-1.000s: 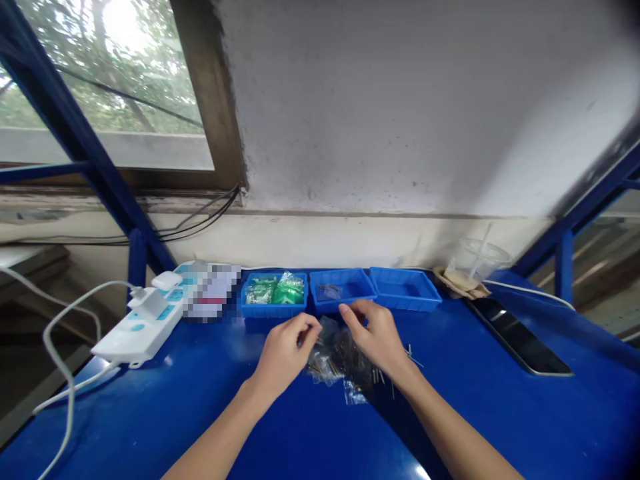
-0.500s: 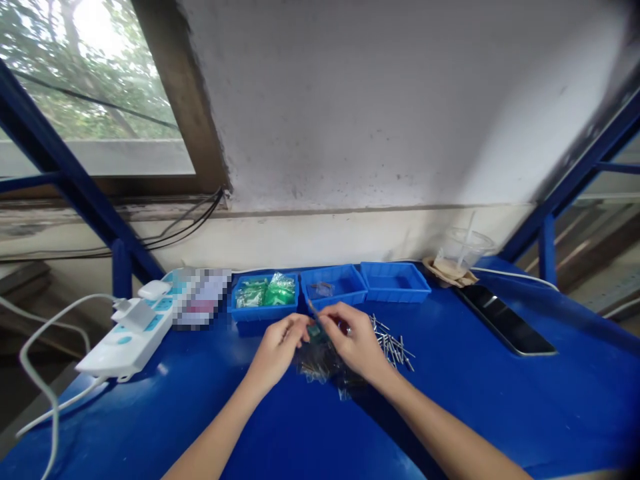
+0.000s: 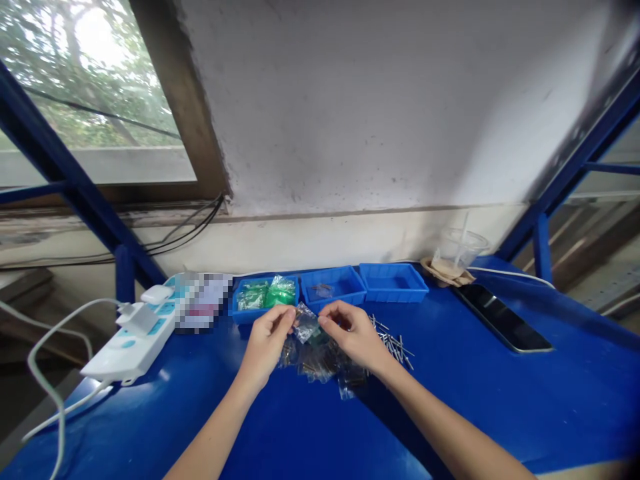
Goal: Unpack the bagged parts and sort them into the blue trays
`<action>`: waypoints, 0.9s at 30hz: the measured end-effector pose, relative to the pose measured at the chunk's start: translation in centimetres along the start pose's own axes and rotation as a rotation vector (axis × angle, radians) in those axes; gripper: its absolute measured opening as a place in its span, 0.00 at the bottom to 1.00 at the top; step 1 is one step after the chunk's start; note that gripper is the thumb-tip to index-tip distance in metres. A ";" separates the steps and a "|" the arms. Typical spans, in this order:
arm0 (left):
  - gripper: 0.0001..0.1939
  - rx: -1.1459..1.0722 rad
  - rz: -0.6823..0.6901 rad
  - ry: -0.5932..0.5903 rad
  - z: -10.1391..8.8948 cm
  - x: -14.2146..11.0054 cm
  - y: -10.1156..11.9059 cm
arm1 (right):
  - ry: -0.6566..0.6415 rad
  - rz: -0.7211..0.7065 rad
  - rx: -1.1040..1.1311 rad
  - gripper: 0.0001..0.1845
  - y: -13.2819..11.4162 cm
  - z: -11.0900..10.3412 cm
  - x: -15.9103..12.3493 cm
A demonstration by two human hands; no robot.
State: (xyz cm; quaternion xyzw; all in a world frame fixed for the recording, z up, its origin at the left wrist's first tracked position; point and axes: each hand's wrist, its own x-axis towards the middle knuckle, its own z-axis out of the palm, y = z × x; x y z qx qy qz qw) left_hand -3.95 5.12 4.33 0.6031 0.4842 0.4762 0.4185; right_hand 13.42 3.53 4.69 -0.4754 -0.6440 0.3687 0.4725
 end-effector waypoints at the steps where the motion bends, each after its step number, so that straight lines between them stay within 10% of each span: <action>1: 0.16 0.022 0.006 -0.010 0.0 0.0 0.0 | -0.050 0.021 0.047 0.10 0.0 0.1 0.1; 5: 0.20 0.157 -0.030 -0.140 -1.0 0.4 0.2 | 0.002 0.176 0.288 0.12 -0.8 -0.1 0.4; 9: 0.21 0.635 -0.012 -0.243 -3.1 0.6 -0.3 | 0.601 0.009 0.322 0.11 -1.6 -3.2 1.2; 12: 0.21 0.880 -0.038 -0.305 -3.9 0.4 -1.0 | 0.965 -0.330 -0.162 0.09 -1.1 -6.1 1.8; 18: 0.08 0.953 -0.081 -0.391 -3.1 0.3 -1.0 | 0.355 -0.283 -1.021 0.09 1.2 -6.4 2.2; 27: 0.19 0.881 -0.151 -0.422 -4.0 0.4 -0.8 | 0.151 -0.155 -0.770 0.14 0.4 -3.5 0.5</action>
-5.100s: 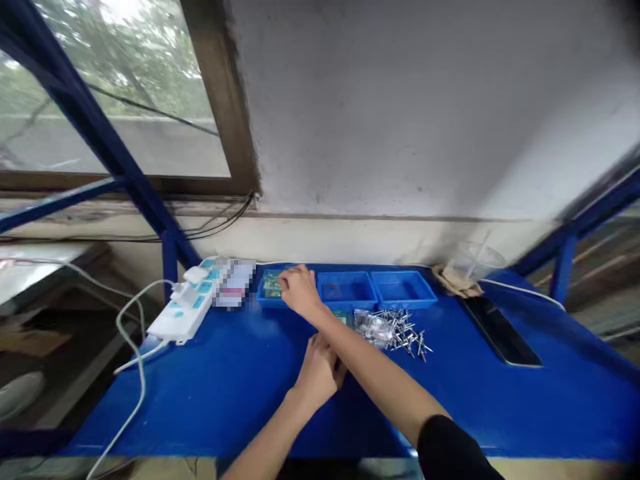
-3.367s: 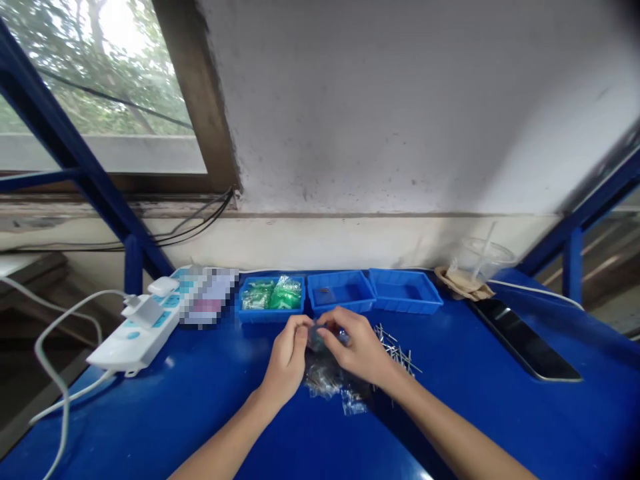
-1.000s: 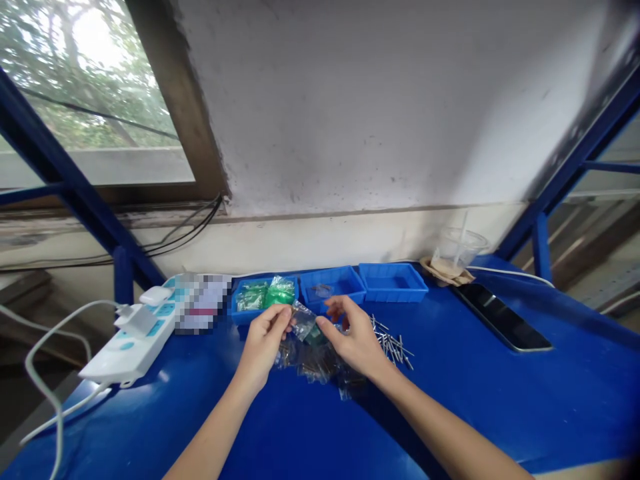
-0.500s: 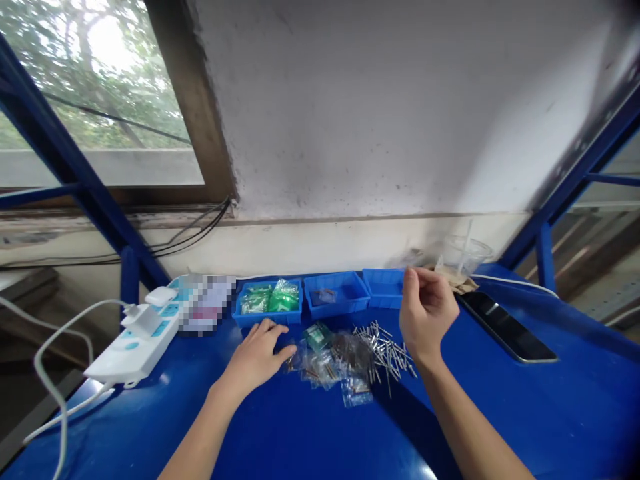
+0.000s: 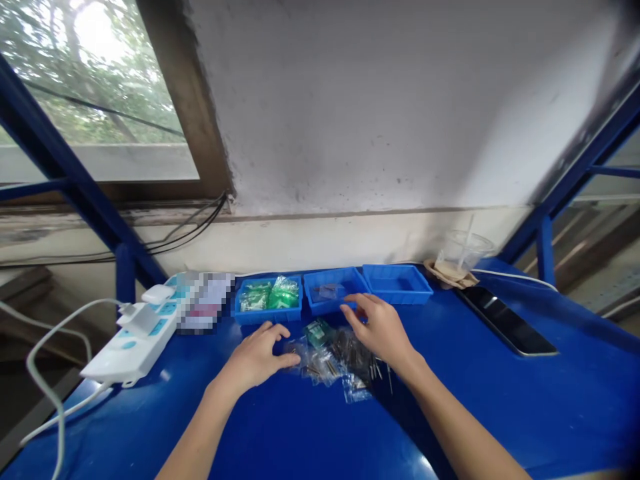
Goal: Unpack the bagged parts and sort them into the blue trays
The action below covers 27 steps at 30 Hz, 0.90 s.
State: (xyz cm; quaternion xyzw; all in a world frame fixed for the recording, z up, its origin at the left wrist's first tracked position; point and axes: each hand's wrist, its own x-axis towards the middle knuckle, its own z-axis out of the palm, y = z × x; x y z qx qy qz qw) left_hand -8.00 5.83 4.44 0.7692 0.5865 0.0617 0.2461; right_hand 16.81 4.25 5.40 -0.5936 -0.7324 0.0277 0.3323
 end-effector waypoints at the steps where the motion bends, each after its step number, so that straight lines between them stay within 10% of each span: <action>1: 0.18 0.008 0.012 -0.003 0.1 0.0 -0.1 | -0.031 -0.003 0.018 0.14 -0.1 0.3 -0.1; 8: 0.06 -0.031 0.050 0.153 0.5 0.8 0.1 | -0.172 -0.014 0.290 0.14 -2.7 1.8 -1.1; 13: 0.06 -0.134 0.360 0.421 -0.2 -0.3 2.2 | -0.456 0.348 0.835 0.27 -4.3 2.4 -1.5; 20: 0.09 -0.152 0.537 0.386 0.6 -1.1 3.2 | -0.537 0.607 1.250 0.19 -4.2 2.9 -1.6; 24: 0.06 -0.135 0.483 0.377 0.8 -0.7 3.1 | -0.365 0.678 1.255 0.17 -3.8 2.7 -0.9; 27: 0.11 -0.155 0.369 0.283 0.5 -0.5 2.7 | 0.117 0.564 1.106 0.15 -2.4 0.6 -0.2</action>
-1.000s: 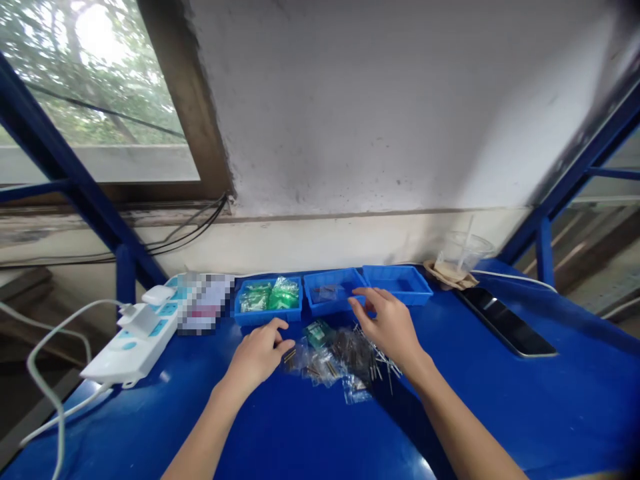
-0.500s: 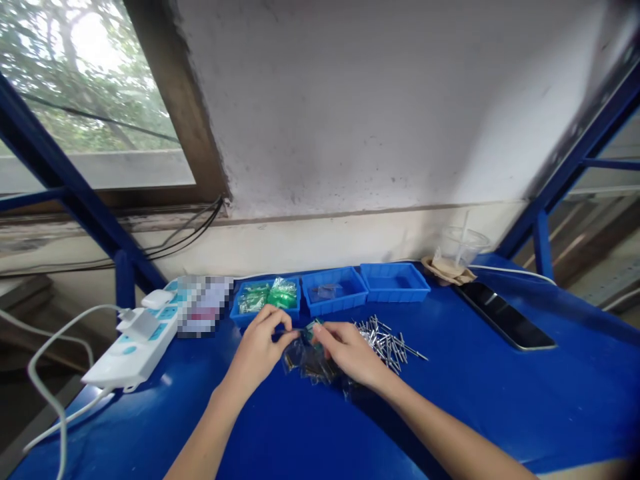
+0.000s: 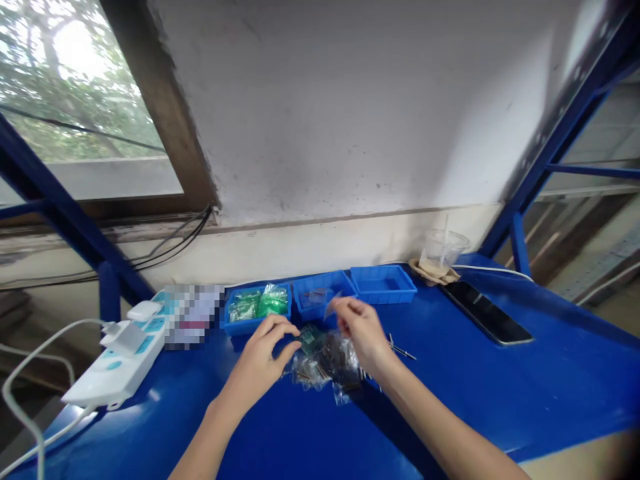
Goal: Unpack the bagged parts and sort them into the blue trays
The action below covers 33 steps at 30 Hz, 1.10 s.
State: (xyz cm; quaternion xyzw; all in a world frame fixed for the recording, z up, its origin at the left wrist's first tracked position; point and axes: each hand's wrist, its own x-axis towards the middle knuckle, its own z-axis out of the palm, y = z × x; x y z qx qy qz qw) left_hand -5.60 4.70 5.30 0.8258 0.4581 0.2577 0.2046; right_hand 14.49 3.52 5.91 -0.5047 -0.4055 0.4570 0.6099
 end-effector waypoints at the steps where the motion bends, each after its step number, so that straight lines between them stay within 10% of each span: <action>1: 0.13 -0.006 -0.057 -0.052 -0.2 0.0 -0.3 | 0.135 -0.196 -0.073 0.14 -0.6 -1.0 0.4; 4: 0.18 0.011 -0.191 -0.208 -0.5 -0.2 -1.8 | 0.571 -0.757 -0.472 0.10 -2.0 -4.1 1.8; 7: 0.17 0.079 -0.216 -0.265 -0.4 -0.4 -3.1 | 0.517 -0.962 -0.972 0.09 -1.7 -5.6 3.2; 10: 0.09 0.132 -0.223 -0.264 -0.4 -0.3 -3.5 | 0.170 -0.885 -1.313 0.10 -0.9 -5.2 3.7; 13: 0.07 0.096 -0.222 -0.253 -0.5 0.0 -3.0 | 0.103 -0.770 -1.318 0.15 -0.8 -4.5 3.1; 17: 0.06 -0.033 -0.143 -0.036 -0.5 0.2 -1.6 | 0.087 -0.608 -1.023 0.18 -1.1 -3.3 1.5; 21: 0.07 -0.138 -0.057 0.203 0.3 0.1 -0.2 | -0.274 -0.209 -0.706 0.25 0.3 -0.7 -0.1; 26: 0.08 -0.171 0.105 0.228 1.0 -0.3 0.8 | -0.441 0.302 -0.155 0.26 1.8 1.5 -1.1; 30: 0.08 -0.098 0.223 0.086 1.0 -0.5 1.4 | -0.371 0.266 -0.102 0.18 1.8 1.3 -1.1; 33: 0.08 -0.155 0.096 0.040 0.9 -0.3 1.4 | -0.276 -0.119 -0.372 0.14 1.8 0.9 -1.0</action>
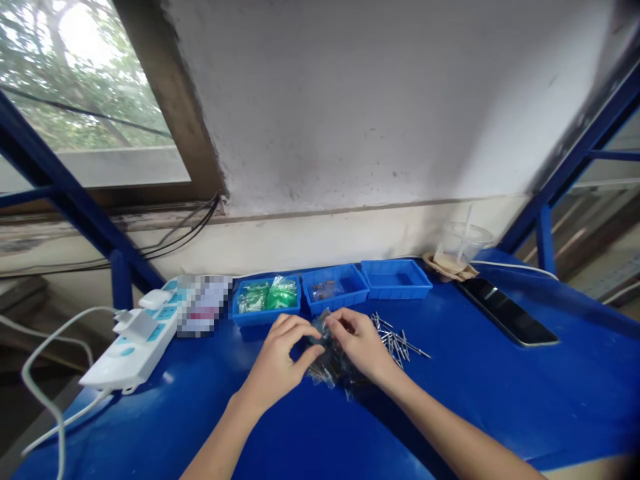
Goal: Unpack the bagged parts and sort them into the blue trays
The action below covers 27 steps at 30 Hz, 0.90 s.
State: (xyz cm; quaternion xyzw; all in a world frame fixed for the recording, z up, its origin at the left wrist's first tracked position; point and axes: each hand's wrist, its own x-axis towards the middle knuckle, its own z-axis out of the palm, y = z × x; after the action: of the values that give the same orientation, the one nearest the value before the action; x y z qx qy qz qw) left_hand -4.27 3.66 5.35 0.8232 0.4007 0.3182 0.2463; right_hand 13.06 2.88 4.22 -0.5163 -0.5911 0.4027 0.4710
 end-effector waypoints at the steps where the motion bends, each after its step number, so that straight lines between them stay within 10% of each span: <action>1: 0.11 -0.062 -0.083 0.009 0.0 0.1 -0.1 | 0.031 -0.148 -0.154 0.13 0.1 -0.1 -0.1; 4: 0.22 -0.319 -0.360 0.046 0.2 0.3 -0.8 | 0.014 -0.510 -0.580 0.12 0.5 -0.2 -0.3; 8: 0.22 -0.483 -0.487 0.045 0.5 0.4 -1.6 | -0.050 -0.649 -0.809 0.13 0.6 -0.4 -0.4; 19: 0.15 -0.263 -0.261 0.102 0.4 0.5 -0.9 | -0.053 -0.161 -0.103 0.09 -0.3 -0.7 0.5; 27: 0.23 0.248 -0.371 -0.259 -0.5 -0.3 -1.0 | 1.091 -0.633 -0.529 0.07 -3.0 -6.7 1.9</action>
State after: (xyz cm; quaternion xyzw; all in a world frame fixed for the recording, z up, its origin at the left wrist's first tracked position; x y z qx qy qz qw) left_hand -5.26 4.10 4.93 0.7932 0.5461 0.1081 0.2469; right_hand 18.83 4.29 8.96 -0.5454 -0.4701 -0.2301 0.6547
